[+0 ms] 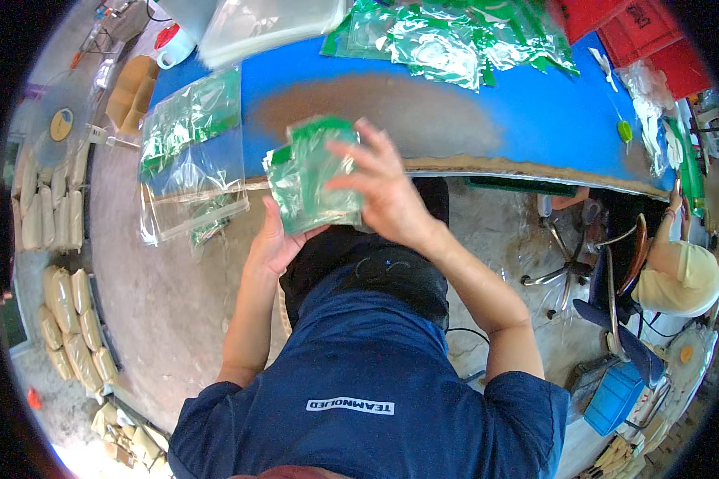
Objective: The recorder is sorting green plastic pouches into stacks and then placing the stacks into a larger clear plastic bag.
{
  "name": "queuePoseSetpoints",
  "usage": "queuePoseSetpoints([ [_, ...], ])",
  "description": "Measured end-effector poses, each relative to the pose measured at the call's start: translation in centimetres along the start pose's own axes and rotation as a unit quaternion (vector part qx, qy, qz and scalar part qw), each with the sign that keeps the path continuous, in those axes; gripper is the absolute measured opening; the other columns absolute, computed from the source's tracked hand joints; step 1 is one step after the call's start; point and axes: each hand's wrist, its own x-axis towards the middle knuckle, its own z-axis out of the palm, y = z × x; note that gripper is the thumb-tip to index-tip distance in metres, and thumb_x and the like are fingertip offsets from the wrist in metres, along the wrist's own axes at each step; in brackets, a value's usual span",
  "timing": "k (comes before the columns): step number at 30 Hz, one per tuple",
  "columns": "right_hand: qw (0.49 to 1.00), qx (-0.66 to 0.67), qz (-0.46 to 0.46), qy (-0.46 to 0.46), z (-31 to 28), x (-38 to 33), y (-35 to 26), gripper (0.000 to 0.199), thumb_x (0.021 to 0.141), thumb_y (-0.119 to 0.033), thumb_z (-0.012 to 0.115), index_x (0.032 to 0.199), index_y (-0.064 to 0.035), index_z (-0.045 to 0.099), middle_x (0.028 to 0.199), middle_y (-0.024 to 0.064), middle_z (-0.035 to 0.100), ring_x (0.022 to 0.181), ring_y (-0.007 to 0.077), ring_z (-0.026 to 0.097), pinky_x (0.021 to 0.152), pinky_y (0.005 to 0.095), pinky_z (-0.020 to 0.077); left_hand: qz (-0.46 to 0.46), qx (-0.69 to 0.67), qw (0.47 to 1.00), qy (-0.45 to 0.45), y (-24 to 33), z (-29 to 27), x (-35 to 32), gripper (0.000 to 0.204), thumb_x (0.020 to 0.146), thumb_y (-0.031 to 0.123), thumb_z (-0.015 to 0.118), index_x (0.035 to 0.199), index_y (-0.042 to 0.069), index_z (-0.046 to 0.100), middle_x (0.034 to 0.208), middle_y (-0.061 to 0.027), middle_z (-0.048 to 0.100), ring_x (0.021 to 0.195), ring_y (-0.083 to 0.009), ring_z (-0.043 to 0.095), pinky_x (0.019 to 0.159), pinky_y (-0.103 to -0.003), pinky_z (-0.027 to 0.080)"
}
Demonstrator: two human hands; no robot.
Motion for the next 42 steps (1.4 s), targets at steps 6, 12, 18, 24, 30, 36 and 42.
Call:
queuePoseSetpoints([
  [6, 0.991, -0.128, -0.039, -0.021, 0.8, 1.5, 2.1, 0.035, 0.079, 0.001, 0.063, 0.112, -0.0112, 0.068, 0.14, 0.0079, 0.055, 0.143, 0.038, 0.033, 0.115, 0.0617, 0.0246, 0.081, 0.247, 0.964, 0.063, -0.9, 0.5, 0.7, 0.049, 0.085, 0.0, 0.073, 0.13, -0.002, 0.054, 0.122, -0.011, 0.065, 0.108, -0.0213, 0.064, 0.096, -0.036, 0.052],
  [12, 0.928, -0.262, 0.044, 0.261, -6.9, 11.0, 18.9, 0.06, 0.086, -0.046, 0.07, 0.131, -0.0083, 0.059, 0.136, 0.027, 0.052, 0.127, 0.0474, 0.046, 0.108, 0.053, 0.0365, 0.086, 0.182, 0.974, 0.109, -0.9, -0.5, 0.2, 0.048, 0.087, -0.004, 0.066, 0.132, -0.002, 0.05, 0.128, -0.0147, 0.061, 0.117, -0.0279, 0.061, 0.1, -0.044, 0.052],
  [18, 0.892, -0.353, 0.276, 0.061, -2.3, 10.0, 18.1, 0.082, 0.087, -0.073, 0.047, 0.149, -0.0206, 0.042, 0.154, 0.0272, 0.031, 0.141, 0.0545, 0.023, 0.111, 0.0716, 0.0127, 0.103, 0.093, 0.984, 0.113, -1.5, -2.4, -0.6, 0.048, 0.089, -0.001, 0.064, 0.134, 0.003, 0.049, 0.127, -0.0108, 0.06, 0.117, -0.0255, 0.06, 0.101, -0.041, 0.051],
  [24, 0.928, -0.295, 0.161, 0.161, -1.5, 6.6, 9.6, 0.074, 0.094, -0.059, 0.048, 0.147, -0.0078, 0.042, 0.153, 0.0253, 0.033, 0.144, 0.0483, 0.022, 0.113, 0.0683, 0.0151, 0.075, 0.046, 0.991, 0.097, -1.4, -3.1, 0.2, 0.046, 0.091, 0.001, 0.065, 0.133, 0.004, 0.049, 0.129, -0.01, 0.059, 0.117, -0.0246, 0.06, 0.101, -0.04, 0.051],
  [30, 0.966, -0.246, 0.035, -0.076, 0.6, -0.9, 2.9, 0.052, 0.098, -0.035, 0.051, 0.139, -0.0037, 0.05, 0.148, 0.0185, 0.043, 0.143, 0.0375, 0.032, 0.116, 0.0599, 0.02, 0.136, 0.096, 0.982, 0.086, -2.3, 0.2, 0.8, 0.045, 0.094, 0.004, 0.062, 0.135, -0.001, 0.045, 0.131, -0.0148, 0.058, 0.12, -0.0288, 0.059, 0.104, -0.043, 0.051],
  [36, 0.984, -0.159, 0.078, 0.033, -4.1, 0.1, 5.3, 0.049, 0.094, -0.031, 0.059, 0.133, -0.0021, 0.054, 0.144, 0.0215, 0.046, 0.139, 0.0389, 0.037, 0.114, 0.0516, 0.028, 0.139, 0.148, 0.975, 0.094, -3.4, 0.1, 0.3, 0.05, 0.091, 0.002, 0.065, 0.137, 0.002, 0.044, 0.133, -0.0134, 0.057, 0.118, -0.026, 0.061, 0.101, -0.043, 0.052],
  [42, 0.967, -0.252, 0.021, -0.037, -2.1, -1.5, 3.3, 0.042, 0.088, -0.023, 0.061, 0.125, -0.0028, 0.059, 0.116, 0.0184, 0.055, 0.12, 0.0369, 0.048, 0.108, 0.0604, 0.0305, 0.055, 0.026, 0.997, 0.038, -5.0, -1.1, 0.9, 0.055, 0.09, 0.003, 0.066, 0.139, 0.001, 0.042, 0.136, -0.0127, 0.055, 0.127, -0.0283, 0.054, 0.111, -0.047, 0.044],
])
